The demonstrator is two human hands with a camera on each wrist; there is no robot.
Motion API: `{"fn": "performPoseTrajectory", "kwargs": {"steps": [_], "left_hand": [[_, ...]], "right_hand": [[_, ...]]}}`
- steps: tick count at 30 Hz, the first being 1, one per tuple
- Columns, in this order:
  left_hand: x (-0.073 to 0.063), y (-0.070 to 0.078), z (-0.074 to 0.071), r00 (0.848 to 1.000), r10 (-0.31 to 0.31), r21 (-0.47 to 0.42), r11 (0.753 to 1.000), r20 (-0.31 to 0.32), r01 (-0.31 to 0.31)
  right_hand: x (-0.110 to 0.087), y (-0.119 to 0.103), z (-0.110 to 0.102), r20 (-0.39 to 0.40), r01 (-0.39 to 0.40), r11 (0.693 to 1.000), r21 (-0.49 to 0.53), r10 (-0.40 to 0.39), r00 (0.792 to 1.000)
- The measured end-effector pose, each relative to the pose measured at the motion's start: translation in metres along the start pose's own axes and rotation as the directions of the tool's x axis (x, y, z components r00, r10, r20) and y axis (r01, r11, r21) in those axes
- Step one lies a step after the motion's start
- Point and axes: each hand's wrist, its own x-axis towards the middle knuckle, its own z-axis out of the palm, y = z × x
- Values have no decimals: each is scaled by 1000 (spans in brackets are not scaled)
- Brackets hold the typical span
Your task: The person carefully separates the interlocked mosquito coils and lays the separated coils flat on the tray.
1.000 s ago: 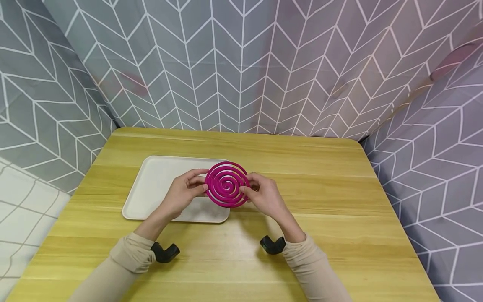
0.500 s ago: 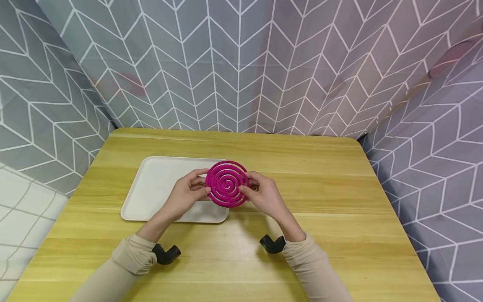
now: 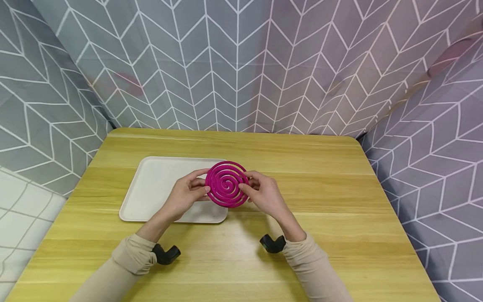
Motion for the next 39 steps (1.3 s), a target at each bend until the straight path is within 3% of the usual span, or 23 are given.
{"fn": "performPoseTrajectory", "kwargs": {"steps": [11, 20, 34, 39], "left_hand": [[2, 2, 1, 1000, 24, 12, 1000, 8, -24], [3, 5, 3, 1000, 6, -36, 999, -2, -6], [2, 5, 0, 1000, -12, -27, 1000, -16, 11], [0, 5, -1, 1000, 1, 43, 999, -31, 1]], "right_hand": [[-2, 0, -2, -9, 96, 989, -109, -98, 995], [-2, 1, -4, -20, -1, 1000, -7, 0, 1000], [0, -2, -2, -11, 7, 1000, -22, -7, 1000], [0, -2, -1, -26, 47, 997, -61, -48, 998]]}}
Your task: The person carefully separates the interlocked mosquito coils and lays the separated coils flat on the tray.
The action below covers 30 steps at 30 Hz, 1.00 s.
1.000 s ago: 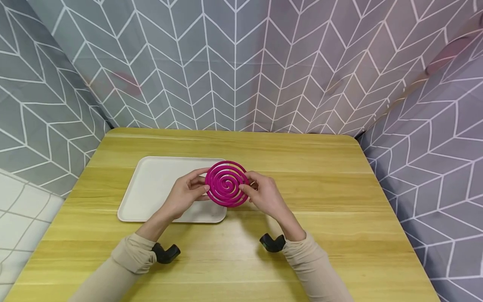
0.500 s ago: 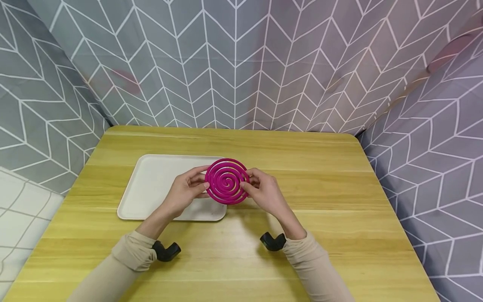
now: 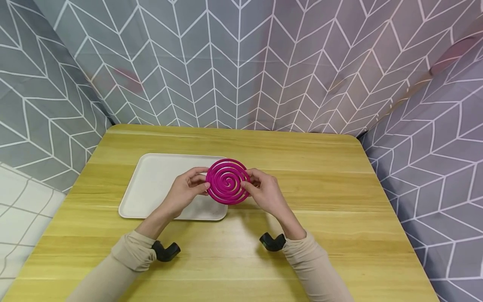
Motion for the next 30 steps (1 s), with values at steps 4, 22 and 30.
{"fn": "performPoseTrajectory", "kwargs": {"steps": [4, 22, 30], "left_hand": [[0, 1, 0, 1000, -25, -7, 1000, -4, 25], [0, -6, 0, 1000, -13, -90, 996, 1, 13], [0, -8, -1, 1000, -30, -99, 995, -8, 29]], "right_hand": [[-1, 1, 1, -11, 44, 998, -35, -44, 999], [1, 0, 4, -49, -31, 998, -49, 28, 998], [0, 1, 3, 2, -61, 997, -40, 62, 998]]}}
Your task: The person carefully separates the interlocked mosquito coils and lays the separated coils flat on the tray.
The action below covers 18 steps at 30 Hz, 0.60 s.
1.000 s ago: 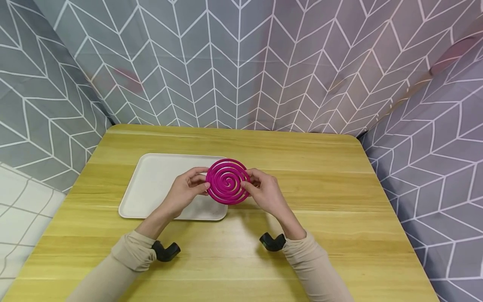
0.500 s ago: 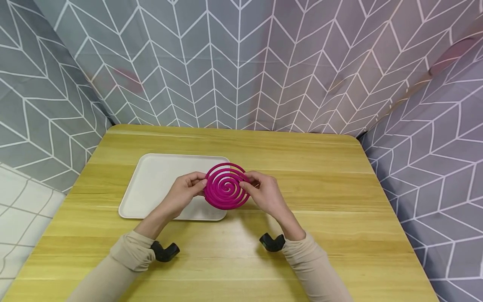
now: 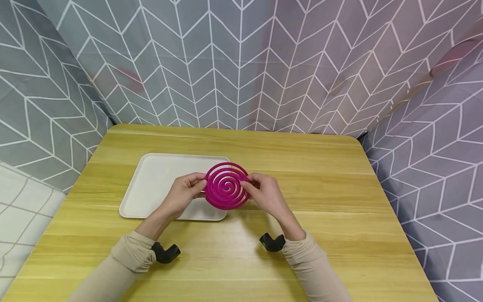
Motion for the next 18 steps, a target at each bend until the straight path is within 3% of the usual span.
{"fn": "performPoseTrajectory", "kwargs": {"steps": [18], "left_hand": [[0, -1, 0, 1000, -25, -34, 999, 5, 25]], "right_hand": [[1, 7, -5, 72, -110, 985, 134, 101, 992]]}}
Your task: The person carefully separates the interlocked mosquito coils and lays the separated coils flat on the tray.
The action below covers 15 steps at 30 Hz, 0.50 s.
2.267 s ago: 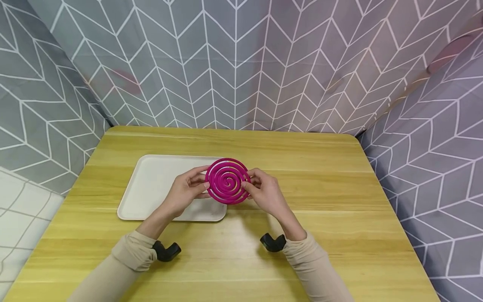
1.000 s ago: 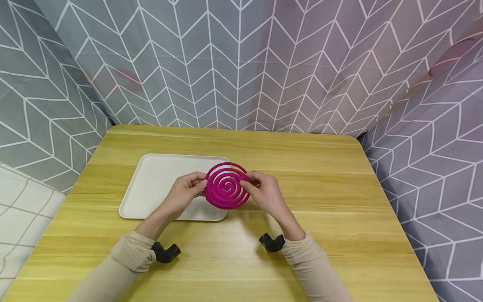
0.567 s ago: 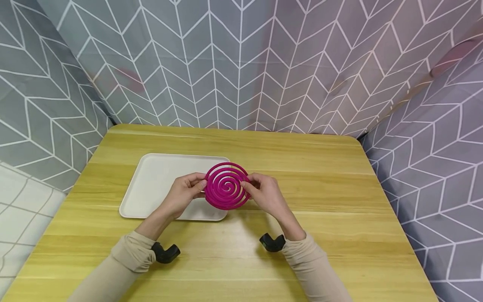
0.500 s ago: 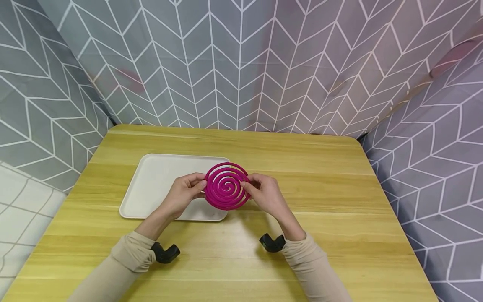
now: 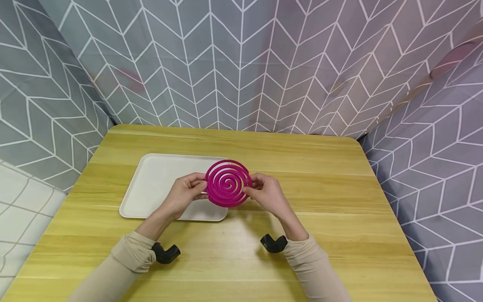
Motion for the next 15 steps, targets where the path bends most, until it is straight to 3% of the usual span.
{"fn": "performPoseTrajectory", "kwargs": {"steps": [5, 15], "left_hand": [[0, 1, -1, 1000, -4, -28, 1000, 1, 4], [0, 2, 0, 998, -19, -54, 998, 62, 22]], "right_hand": [[0, 0, -1, -3, 3, 1000, -7, -3, 1000], [1, -4, 0, -15, -5, 1000, 28, 5, 1000]]}}
